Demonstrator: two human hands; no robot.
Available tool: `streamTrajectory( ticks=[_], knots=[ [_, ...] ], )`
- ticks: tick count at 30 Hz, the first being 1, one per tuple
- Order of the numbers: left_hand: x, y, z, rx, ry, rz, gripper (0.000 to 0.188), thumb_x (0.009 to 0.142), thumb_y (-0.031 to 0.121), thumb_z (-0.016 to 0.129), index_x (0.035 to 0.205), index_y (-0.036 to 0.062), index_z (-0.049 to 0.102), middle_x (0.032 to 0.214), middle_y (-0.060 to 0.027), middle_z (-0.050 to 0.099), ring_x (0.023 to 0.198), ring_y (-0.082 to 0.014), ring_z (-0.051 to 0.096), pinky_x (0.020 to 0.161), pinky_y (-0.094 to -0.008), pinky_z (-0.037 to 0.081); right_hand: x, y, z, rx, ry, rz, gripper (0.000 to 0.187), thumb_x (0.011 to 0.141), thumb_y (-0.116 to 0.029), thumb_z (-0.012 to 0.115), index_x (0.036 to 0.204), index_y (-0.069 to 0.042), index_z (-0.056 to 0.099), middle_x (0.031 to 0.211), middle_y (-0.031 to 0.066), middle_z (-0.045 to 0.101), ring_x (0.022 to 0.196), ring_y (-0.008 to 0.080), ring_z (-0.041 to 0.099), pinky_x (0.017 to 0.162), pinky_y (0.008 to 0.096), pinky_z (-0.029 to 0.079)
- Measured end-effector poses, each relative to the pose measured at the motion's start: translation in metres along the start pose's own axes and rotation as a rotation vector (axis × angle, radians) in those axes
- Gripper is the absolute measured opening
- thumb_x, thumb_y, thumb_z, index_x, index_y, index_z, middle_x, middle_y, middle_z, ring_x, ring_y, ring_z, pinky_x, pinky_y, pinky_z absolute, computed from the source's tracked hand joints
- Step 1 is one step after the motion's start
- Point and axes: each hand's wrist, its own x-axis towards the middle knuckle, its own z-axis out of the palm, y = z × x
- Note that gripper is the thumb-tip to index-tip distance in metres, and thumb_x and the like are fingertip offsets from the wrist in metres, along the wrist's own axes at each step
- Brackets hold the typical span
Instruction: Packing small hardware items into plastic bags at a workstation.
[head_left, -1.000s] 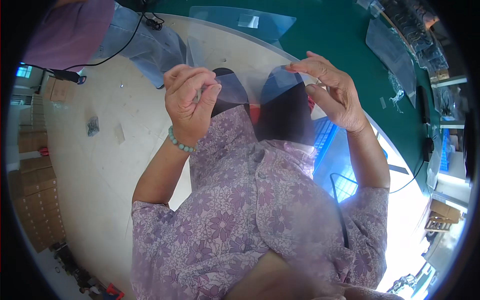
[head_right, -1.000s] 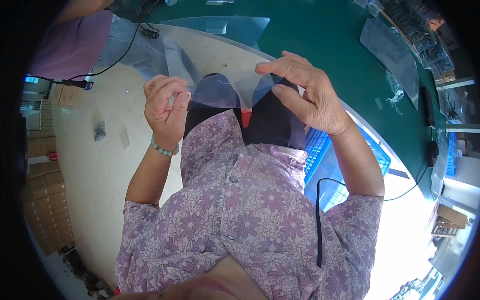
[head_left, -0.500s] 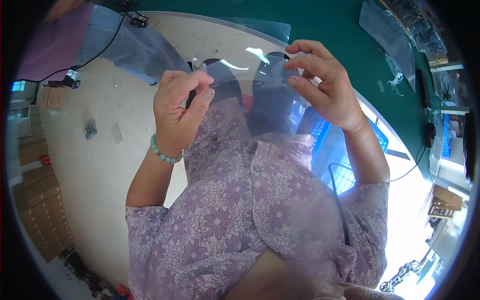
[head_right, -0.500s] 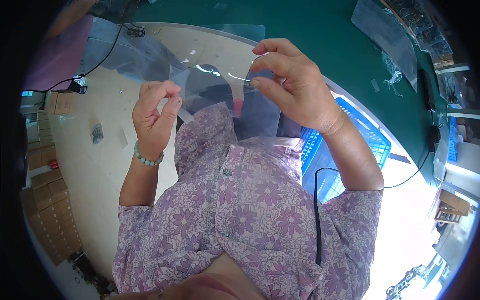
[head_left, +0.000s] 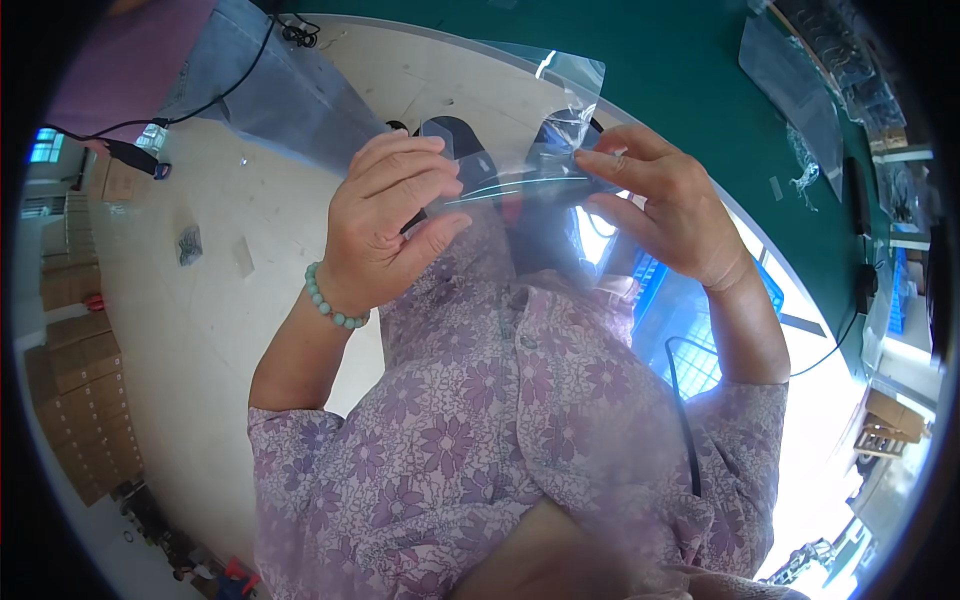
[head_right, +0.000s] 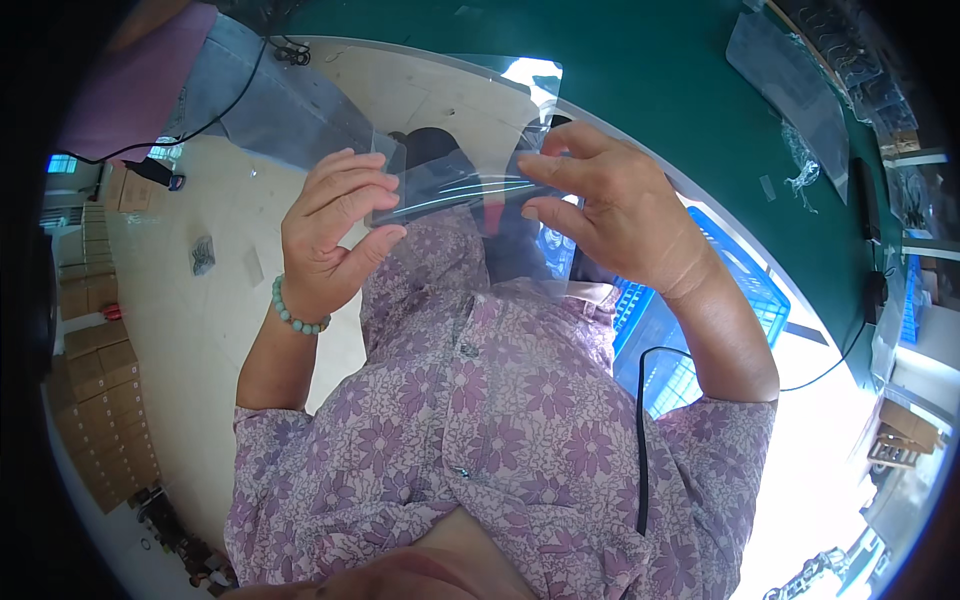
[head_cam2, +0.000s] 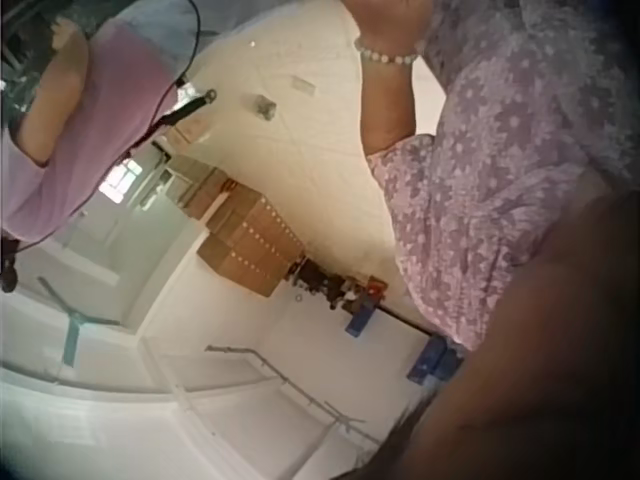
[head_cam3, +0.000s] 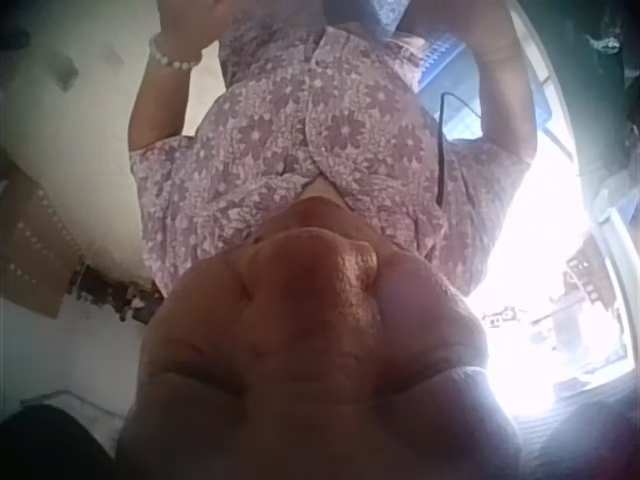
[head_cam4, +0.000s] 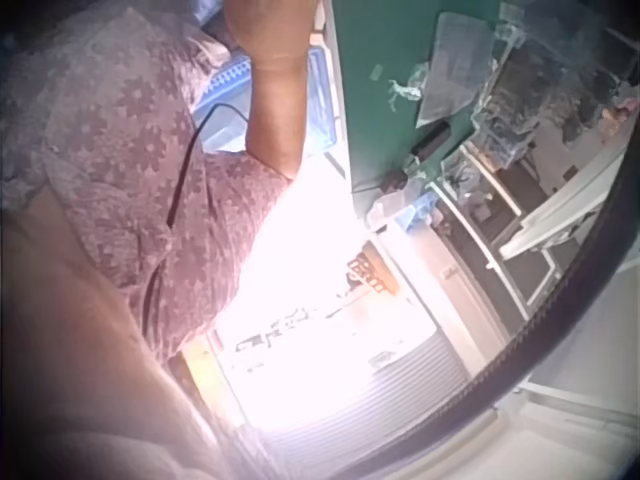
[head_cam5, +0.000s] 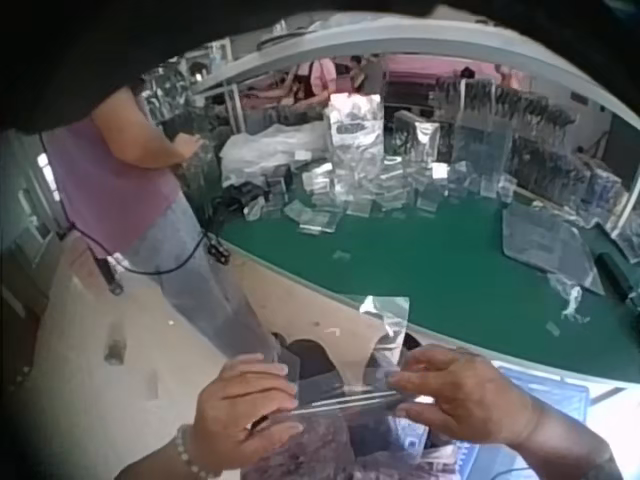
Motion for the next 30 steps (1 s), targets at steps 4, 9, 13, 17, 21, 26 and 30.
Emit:
streamTrajectory(
  ticks=[4,9,13,17,21,26,30],
  knots=[
    [0.005,-0.003,-0.001,-0.039,-0.108,0.051,0.023,0.075,0.014,0.080,0.095,0.0060,0.071,0.090,-0.0066,0.068,0.090,-0.0260,0.065,0.105,-0.0515,0.042,-0.009,-0.002,-0.001,-0.029,0.044,-0.044,0.031,0.085,-0.011,0.075,0.116,-0.005,0.073,0.100,0.0147,0.069,0.092,0.0293,0.068,0.084,0.0406,0.055],
    [0.015,0.003,-0.001,-0.018,-0.204,0.051,0.018,0.077,0.012,0.077,0.093,0.0066,0.071,0.083,-0.0060,0.066,0.081,-0.0248,0.063,0.106,-0.0522,0.042,-0.021,-0.009,-0.005,-0.102,0.034,0.030,0.028,0.087,-0.010,0.072,0.115,-0.009,0.074,0.088,0.0092,0.072,0.092,0.0261,0.068,0.117,0.0555,0.027],
    [0.017,0.007,-0.004,0.004,-0.223,0.088,0.014,0.076,0.008,0.074,0.091,0.0072,0.071,0.078,-0.0054,0.065,0.077,-0.0235,0.062,0.104,-0.0500,0.043,-0.026,-0.017,-0.004,-0.117,0.048,0.045,0.027,0.087,-0.010,0.071,0.114,-0.010,0.074,0.087,0.0092,0.072,0.093,0.0249,0.069,0.121,0.0583,0.016],
    [0.015,0.010,-0.002,-0.021,-0.198,0.065,0.011,0.075,0.006,0.074,0.086,0.0068,0.072,0.075,-0.0058,0.066,0.075,-0.0232,0.064,0.100,-0.0471,0.047,-0.026,-0.018,-0.002,-0.181,0.059,0.014,0.024,0.088,-0.013,0.070,0.112,-0.012,0.075,0.088,0.0087,0.074,0.105,0.0260,0.067,0.122,0.0578,0.010],
    [0.012,0.010,0.000,-0.026,-0.172,0.055,0.010,0.075,0.005,0.074,0.084,0.0065,0.071,0.074,-0.0065,0.067,0.073,-0.0230,0.065,0.097,-0.0458,0.049,-0.025,-0.022,-0.002,-0.283,0.131,-0.043,0.020,0.089,-0.017,0.069,0.107,-0.011,0.076,0.086,0.0080,0.075,0.125,0.0282,0.058,0.123,0.0571,0.004],
    [0.011,0.010,-0.003,-0.014,-0.194,0.023,0.009,0.076,0.004,0.074,0.084,0.0063,0.071,0.074,-0.0066,0.067,0.073,-0.0235,0.066,0.096,-0.0454,0.049,-0.023,-0.014,0.002,-0.204,0.137,-0.060,0.018,0.086,-0.017,0.073,0.102,-0.011,0.078,0.080,0.0068,0.074,0.129,0.0283,0.054,0.122,0.0576,0.004],
    [0.010,0.010,-0.004,-0.008,-0.181,0.028,0.010,0.076,0.003,0.074,0.085,0.0066,0.071,0.074,-0.0065,0.067,0.072,-0.0235,0.066,0.096,-0.0451,0.049,-0.023,-0.009,0.006,-0.078,0.156,-0.076,0.013,0.081,-0.014,0.076,0.094,-0.011,0.079,0.072,0.0054,0.072,0.121,0.0268,0.059,0.123,0.0577,0.005]
  ],
)
